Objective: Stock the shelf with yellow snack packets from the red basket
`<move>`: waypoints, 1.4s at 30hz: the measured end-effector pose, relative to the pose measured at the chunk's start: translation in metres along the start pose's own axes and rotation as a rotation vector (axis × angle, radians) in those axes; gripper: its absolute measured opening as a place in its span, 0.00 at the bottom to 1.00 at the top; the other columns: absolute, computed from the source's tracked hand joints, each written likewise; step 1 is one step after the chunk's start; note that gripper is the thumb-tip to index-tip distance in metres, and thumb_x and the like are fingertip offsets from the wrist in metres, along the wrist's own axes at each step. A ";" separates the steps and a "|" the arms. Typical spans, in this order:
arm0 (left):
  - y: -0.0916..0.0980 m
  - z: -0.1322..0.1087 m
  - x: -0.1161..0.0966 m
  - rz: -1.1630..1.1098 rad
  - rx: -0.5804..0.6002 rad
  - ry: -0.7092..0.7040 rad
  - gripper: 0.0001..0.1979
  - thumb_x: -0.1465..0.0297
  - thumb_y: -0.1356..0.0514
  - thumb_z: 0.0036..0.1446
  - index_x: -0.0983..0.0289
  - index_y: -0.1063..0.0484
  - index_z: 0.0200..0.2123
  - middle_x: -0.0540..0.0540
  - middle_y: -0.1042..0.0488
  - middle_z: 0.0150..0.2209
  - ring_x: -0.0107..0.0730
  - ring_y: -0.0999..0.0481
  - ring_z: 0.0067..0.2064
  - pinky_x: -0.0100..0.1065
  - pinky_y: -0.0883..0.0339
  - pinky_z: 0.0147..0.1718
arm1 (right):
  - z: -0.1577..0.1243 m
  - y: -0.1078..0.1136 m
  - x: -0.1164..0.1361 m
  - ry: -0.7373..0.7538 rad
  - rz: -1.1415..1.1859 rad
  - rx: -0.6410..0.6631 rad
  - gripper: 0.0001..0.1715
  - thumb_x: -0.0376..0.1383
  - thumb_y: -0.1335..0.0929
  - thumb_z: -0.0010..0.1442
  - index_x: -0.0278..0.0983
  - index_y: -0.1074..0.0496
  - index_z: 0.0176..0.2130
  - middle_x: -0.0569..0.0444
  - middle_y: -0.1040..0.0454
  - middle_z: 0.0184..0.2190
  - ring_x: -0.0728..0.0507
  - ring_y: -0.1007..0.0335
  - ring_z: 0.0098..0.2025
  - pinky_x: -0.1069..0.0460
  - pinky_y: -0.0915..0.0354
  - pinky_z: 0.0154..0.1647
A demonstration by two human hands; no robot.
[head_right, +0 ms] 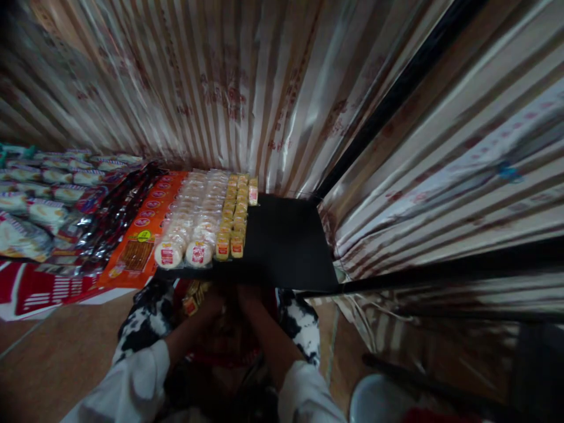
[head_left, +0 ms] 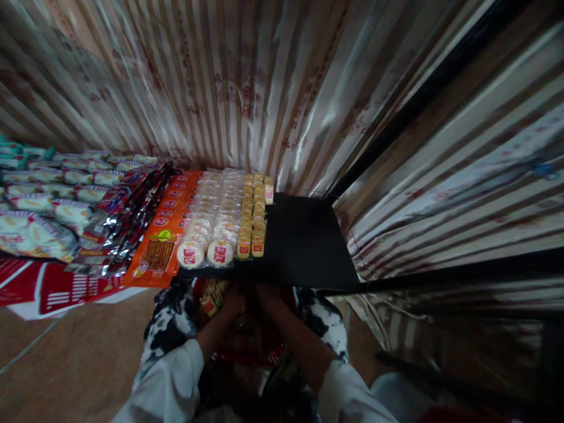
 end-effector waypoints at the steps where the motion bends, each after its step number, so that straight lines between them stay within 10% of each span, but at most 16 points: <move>1: -0.001 0.000 -0.001 -0.001 0.000 0.006 0.20 0.75 0.52 0.56 0.65 0.31 0.50 0.59 0.28 0.51 0.33 0.30 0.52 0.31 0.38 0.50 | -0.002 0.002 0.001 0.012 -0.007 -0.013 0.27 0.29 0.42 0.59 0.35 0.40 0.58 0.45 0.39 0.59 0.37 0.47 0.61 0.43 0.52 0.62; 20: 0.055 -0.077 -0.067 0.268 -0.173 -0.294 0.22 0.75 0.53 0.58 0.62 0.42 0.57 0.59 0.33 0.54 0.37 0.31 0.52 0.37 0.37 0.51 | -0.089 0.070 0.027 0.097 0.090 -0.121 0.19 0.33 0.41 0.61 0.33 0.34 0.51 0.41 0.30 0.47 0.41 0.31 0.46 0.50 0.37 0.46; 31: 0.101 -0.064 -0.122 -0.255 -0.301 -0.353 0.25 0.77 0.48 0.51 0.63 0.39 0.54 0.57 0.31 0.50 0.25 0.27 0.36 0.32 0.32 0.44 | -0.087 0.134 -0.001 0.125 0.655 -0.284 0.19 0.36 0.38 0.56 0.37 0.33 0.48 0.54 0.25 0.36 0.50 0.31 0.25 0.57 0.36 0.27; 42: 0.099 -0.019 -0.180 -0.246 -0.308 -0.237 0.20 0.72 0.52 0.57 0.69 0.36 0.53 0.62 0.39 0.59 0.37 0.42 0.61 0.37 0.50 0.61 | -0.030 0.179 -0.051 -0.057 0.651 -0.538 0.17 0.39 0.37 0.56 0.38 0.30 0.45 0.53 0.23 0.34 0.45 0.26 0.36 0.53 0.33 0.38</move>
Point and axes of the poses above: each hand's wrist, its own z-axis towards the middle knuckle, its own y-axis out of the back of the hand, x = y × z, the point moved 9 cm from there along z, towards the middle knuckle
